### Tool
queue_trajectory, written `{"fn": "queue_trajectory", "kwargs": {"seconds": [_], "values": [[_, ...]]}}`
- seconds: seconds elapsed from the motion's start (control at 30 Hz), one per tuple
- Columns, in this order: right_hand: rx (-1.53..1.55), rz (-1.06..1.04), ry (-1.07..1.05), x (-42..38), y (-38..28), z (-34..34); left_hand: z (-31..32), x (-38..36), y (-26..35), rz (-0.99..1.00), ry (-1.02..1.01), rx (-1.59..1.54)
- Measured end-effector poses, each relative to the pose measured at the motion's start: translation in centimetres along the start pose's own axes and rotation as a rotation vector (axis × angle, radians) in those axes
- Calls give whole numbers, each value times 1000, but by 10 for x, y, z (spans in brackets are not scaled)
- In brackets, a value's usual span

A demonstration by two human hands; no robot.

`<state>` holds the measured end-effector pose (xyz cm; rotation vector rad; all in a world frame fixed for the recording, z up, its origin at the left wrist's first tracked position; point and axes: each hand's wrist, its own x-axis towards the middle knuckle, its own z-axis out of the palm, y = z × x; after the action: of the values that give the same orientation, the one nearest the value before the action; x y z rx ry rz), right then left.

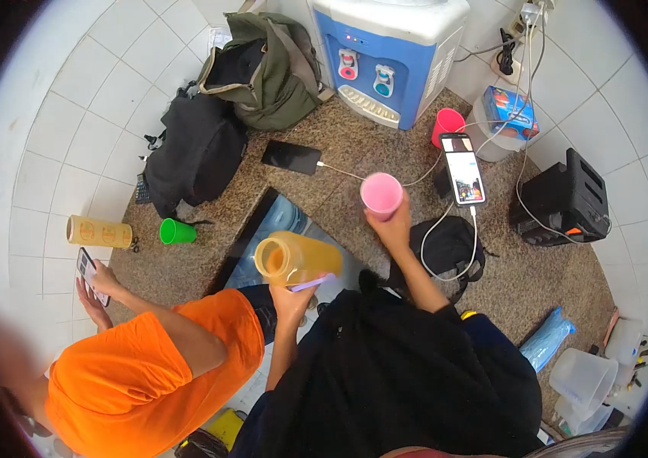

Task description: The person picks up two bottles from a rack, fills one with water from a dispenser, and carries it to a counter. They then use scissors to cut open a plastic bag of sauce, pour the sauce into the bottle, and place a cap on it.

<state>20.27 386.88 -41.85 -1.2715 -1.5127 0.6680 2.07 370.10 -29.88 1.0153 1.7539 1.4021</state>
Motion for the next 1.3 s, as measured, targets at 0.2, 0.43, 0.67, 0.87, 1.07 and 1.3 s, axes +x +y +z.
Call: {"fn": "queue_trajectory", "kwargs": {"seconds": [0.2,0.43,0.67,0.87,1.07,1.3], "values": [[2,174,72,-18,7,-56,30,59,19,199,-23,357],[-127,550,-742,-40,-51,-138,62,126,65,187,-194,286],[53,137,-354,18,-96,-33,59,199,64,-75,-856,174],[486,228,-138,80,-55,58,90,274,68,-248,-1036,151],[247,265,97,139,-14,85,143,336,25,-191,-1029,134],[24,146,155,158,-12,96,158,355,-10,28,-891,192]]}}
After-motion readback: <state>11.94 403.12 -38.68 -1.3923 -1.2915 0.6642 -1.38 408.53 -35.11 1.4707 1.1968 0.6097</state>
